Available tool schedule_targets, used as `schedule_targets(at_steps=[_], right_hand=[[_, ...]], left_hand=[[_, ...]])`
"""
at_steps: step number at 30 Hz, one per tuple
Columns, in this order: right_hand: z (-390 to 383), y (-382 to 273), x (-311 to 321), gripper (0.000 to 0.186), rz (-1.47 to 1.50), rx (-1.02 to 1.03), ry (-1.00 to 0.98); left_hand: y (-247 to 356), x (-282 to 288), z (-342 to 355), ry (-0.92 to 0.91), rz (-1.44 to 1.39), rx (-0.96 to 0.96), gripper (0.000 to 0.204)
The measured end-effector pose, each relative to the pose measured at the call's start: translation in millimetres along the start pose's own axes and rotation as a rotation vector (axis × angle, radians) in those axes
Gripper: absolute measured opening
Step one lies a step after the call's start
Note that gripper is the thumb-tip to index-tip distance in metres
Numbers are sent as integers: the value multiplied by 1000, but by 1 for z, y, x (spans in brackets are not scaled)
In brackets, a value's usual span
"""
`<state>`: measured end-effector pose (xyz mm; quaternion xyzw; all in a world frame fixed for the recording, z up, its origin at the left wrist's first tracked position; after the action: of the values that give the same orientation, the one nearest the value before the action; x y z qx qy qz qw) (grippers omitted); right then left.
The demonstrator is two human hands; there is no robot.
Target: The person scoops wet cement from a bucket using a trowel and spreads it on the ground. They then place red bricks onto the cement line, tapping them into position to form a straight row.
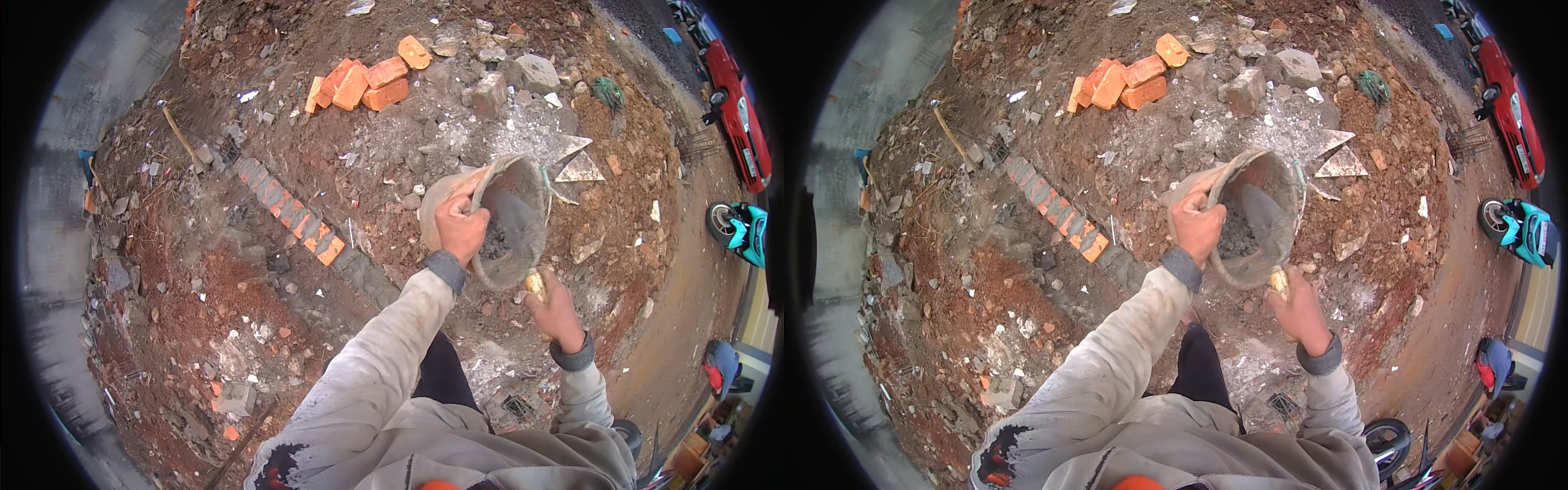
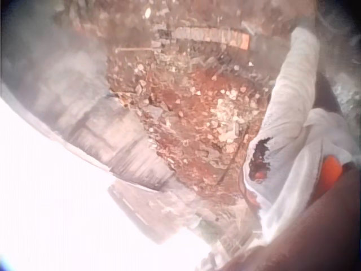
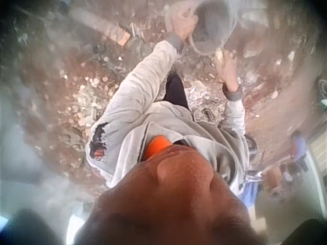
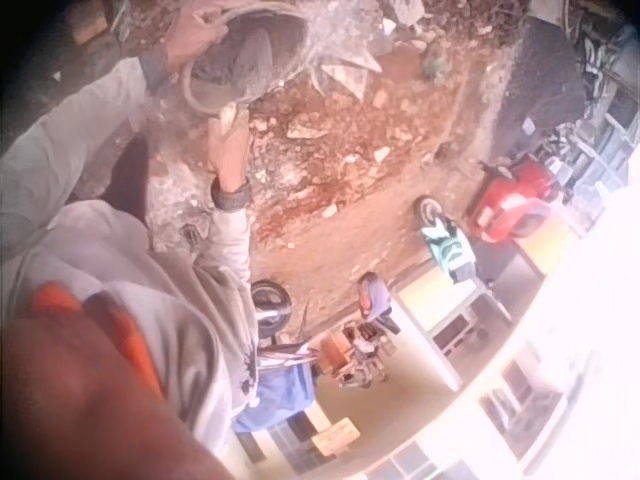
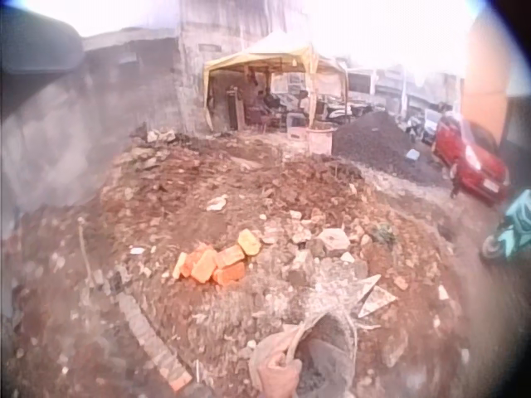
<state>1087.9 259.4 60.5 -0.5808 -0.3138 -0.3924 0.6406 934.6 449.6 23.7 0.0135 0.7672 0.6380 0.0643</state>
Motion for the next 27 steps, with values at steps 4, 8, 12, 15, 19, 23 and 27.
schedule_targets(at_steps=[4,8,12,15,19,23,27], right_hand=[[27,40,-8,64,991,-557,146],[81,60,1,66,1117,-562,175],[146,73,-20,64,1250,-584,85],[171,123,-41,51,856,-735,-48],[203,170,-81,35,-11,-522,-136],[169,216,-67,42,168,-654,-95],[163,222,-64,48,125,-462,-63]], left_hand=[[-39,-35,78,104,-151,-31,9],[-118,-50,136,-13,-125,165,15],[-129,-40,152,-120,272,123,33],[-117,-39,111,-230,377,137,45],[-182,82,34,-193,442,237,46],[-254,290,-86,65,583,445,38],[-297,569,-320,569,834,861,29]])
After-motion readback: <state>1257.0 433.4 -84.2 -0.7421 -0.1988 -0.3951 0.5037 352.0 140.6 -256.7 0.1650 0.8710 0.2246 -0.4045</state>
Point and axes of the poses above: each hand's wrist, its own z-axis towards the middle knuckle, its own x-axis out of the back of the hand, y = z × x, the point moved 9 cm from there along z, towards the middle knuckle, and after that the axes turned 8 degrees about x, right-handed, at the moved point
